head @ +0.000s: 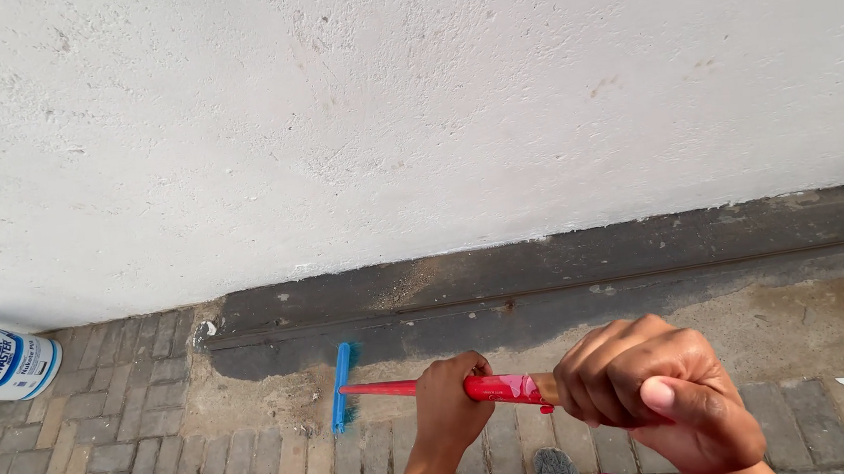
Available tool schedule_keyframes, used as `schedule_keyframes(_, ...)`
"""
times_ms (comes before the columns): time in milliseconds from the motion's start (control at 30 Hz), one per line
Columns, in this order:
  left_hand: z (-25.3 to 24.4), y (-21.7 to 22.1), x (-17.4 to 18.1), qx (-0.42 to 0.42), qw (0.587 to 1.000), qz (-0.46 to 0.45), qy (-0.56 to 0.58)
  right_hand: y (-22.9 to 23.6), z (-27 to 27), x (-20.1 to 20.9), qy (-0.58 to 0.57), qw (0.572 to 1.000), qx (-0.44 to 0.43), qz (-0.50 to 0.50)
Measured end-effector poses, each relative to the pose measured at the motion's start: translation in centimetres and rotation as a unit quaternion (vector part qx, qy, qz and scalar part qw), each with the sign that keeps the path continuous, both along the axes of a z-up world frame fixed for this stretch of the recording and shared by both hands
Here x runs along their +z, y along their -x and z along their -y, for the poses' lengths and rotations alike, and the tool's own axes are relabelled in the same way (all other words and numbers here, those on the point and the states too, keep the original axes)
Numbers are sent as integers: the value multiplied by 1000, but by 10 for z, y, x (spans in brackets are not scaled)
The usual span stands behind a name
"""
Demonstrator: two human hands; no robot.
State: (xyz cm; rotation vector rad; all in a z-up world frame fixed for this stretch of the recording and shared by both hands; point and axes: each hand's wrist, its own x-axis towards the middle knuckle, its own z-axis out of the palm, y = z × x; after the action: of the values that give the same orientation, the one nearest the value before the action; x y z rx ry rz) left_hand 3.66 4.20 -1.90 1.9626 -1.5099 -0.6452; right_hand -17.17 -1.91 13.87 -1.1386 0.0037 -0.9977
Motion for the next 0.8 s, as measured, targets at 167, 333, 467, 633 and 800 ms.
schedule_keyframes(167, -7, -9, -20, 0, 999, -47, 22, -27, -9, -20, 49, 998, 32, -17)
schedule_keyframes(333, -41, -72, -89, 67, 997, -35, 28, -76, -23, -86, 122, 975, 122, -142)
schedule_keyframes(467, -39, -66, -79, 120, 992, -11, -24, -61, -17, -76, 56, 987, 120, -89)
schedule_keyframes(633, -26, -25, -15, 71, 997, -11, 36, -30, -14, -33, 23, 997, 67, -28)
schedule_keyframes(800, -29, -28, -21, 19, 997, -74, 19, -50, -22, -42, 119, 989, 82, -35)
